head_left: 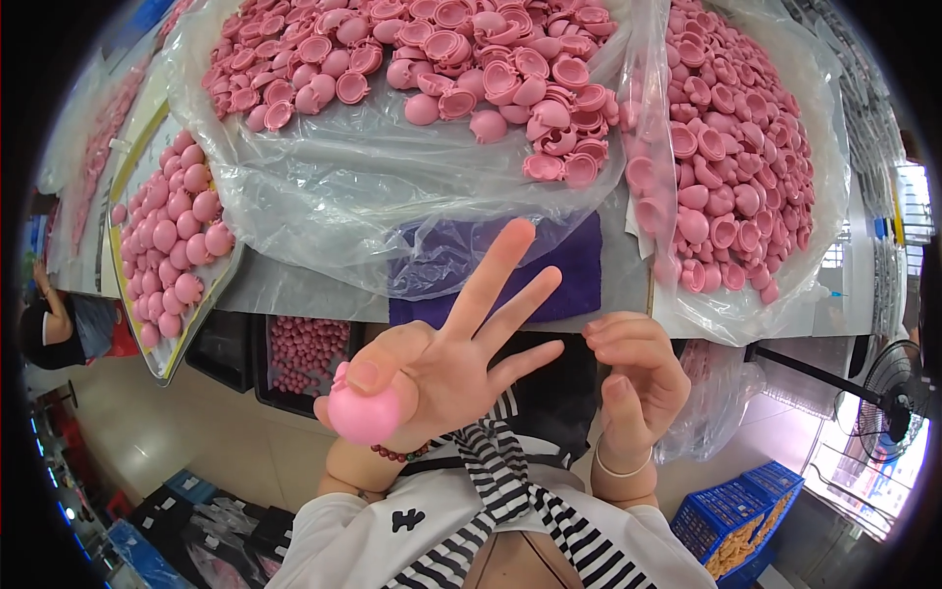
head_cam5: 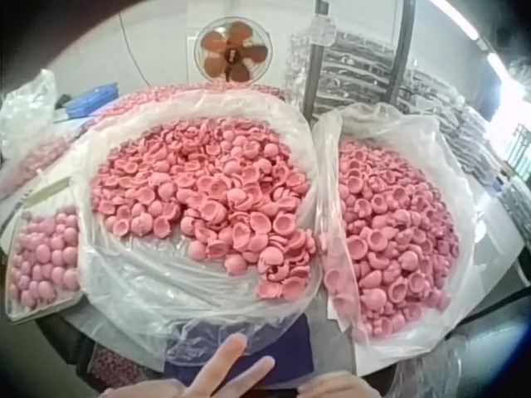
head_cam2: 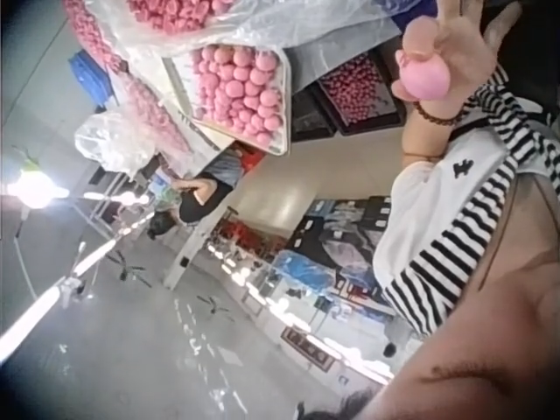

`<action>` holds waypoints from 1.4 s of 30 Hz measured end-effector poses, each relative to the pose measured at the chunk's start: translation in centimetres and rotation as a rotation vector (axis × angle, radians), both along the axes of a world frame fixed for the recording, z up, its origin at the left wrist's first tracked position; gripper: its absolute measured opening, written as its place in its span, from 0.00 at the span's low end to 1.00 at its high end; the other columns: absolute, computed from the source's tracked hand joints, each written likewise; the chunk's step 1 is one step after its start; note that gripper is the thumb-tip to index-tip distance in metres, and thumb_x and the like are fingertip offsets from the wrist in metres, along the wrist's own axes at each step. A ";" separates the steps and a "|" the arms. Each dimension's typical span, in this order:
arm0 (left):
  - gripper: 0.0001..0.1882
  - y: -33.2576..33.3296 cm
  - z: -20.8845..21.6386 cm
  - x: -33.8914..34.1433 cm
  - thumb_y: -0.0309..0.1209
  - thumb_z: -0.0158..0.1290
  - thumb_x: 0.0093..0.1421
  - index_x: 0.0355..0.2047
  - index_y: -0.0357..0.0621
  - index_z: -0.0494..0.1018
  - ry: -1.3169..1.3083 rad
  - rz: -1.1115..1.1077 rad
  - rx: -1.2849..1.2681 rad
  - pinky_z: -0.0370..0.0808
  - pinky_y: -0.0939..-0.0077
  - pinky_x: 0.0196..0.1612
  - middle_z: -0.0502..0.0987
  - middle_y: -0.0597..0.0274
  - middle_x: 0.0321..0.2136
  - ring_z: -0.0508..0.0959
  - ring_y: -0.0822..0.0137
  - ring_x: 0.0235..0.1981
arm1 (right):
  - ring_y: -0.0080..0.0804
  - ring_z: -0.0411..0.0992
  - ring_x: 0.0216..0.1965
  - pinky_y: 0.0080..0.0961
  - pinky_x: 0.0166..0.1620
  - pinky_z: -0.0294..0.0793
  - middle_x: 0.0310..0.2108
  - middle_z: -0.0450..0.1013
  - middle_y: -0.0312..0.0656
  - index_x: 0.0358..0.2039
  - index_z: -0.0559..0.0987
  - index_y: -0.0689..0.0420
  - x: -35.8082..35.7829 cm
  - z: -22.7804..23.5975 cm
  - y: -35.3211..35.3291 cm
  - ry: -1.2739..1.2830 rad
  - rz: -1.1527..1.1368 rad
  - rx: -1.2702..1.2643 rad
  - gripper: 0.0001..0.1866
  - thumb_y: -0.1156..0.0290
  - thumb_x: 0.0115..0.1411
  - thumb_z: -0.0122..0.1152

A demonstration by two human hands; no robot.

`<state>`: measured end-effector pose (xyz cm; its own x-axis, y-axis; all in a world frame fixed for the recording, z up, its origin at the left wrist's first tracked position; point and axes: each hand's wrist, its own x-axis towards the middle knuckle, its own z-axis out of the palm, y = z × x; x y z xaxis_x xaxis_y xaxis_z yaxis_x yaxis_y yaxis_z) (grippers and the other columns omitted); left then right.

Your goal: Applying glue to pink plastic parts and joining them together.

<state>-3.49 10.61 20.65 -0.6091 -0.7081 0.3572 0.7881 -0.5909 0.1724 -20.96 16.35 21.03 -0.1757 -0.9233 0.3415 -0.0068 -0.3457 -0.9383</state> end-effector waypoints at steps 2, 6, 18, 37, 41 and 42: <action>0.10 0.2 0.1 0.0 0.37 0.51 0.55 0.31 0.78 0.76 0.013 0.011 0.011 0.35 0.40 0.60 0.18 0.66 0.61 0.19 0.51 0.61 | 0.42 0.69 0.37 0.32 0.42 0.68 0.31 0.72 0.49 0.30 0.75 0.67 0.3 0.3 -0.1 0.143 -0.062 -0.075 0.09 0.78 0.46 0.56; 0.07 0.2 -0.7 2.3 0.36 0.52 0.56 0.32 0.72 0.76 -0.022 0.071 -0.004 0.43 0.49 0.61 0.23 0.65 0.63 0.41 0.61 0.64 | 0.42 0.69 0.36 0.32 0.41 0.68 0.31 0.72 0.49 0.29 0.75 0.66 0.5 0.6 -0.6 0.267 -0.114 -0.111 0.09 0.78 0.44 0.56; 0.13 -9.2 2.4 22.6 0.29 0.47 0.58 0.43 0.38 0.70 -2.301 1.552 -0.833 0.63 0.70 0.53 0.70 0.52 0.46 0.67 0.58 0.52 | 0.38 0.67 0.32 0.28 0.37 0.67 0.29 0.70 0.47 0.27 0.73 0.66 -1.6 -1.0 1.3 0.264 -0.208 -0.051 0.06 0.77 0.47 0.53; 0.29 -13.2 1.0 28.5 0.37 0.45 0.60 0.58 0.40 0.53 -2.312 0.982 -0.850 0.46 0.69 0.61 0.56 0.51 0.58 0.50 0.60 0.62 | 0.34 0.67 0.28 0.22 0.32 0.66 0.25 0.71 0.45 0.26 0.74 0.66 -2.1 -1.0 1.2 0.241 -0.134 -0.092 0.05 0.79 0.48 0.53; 0.28 -15.9 0.0 32.5 0.46 0.40 0.60 0.57 0.44 0.57 -2.561 0.905 -0.967 0.43 0.67 0.62 0.56 0.52 0.58 0.50 0.57 0.62 | 0.33 0.67 0.26 0.22 0.31 0.66 0.24 0.71 0.44 0.26 0.74 0.66 -2.0 -0.9 1.5 0.264 -0.127 -0.084 0.05 0.80 0.46 0.53; 0.28 -16.4 -0.1 33.0 0.48 0.38 0.61 0.57 0.46 0.58 -2.573 0.886 -0.935 0.42 0.66 0.62 0.56 0.52 0.58 0.49 0.56 0.62 | 0.33 0.67 0.26 0.22 0.31 0.66 0.24 0.71 0.44 0.26 0.74 0.66 -1.9 -0.9 1.5 0.263 -0.128 -0.088 0.05 0.80 0.46 0.53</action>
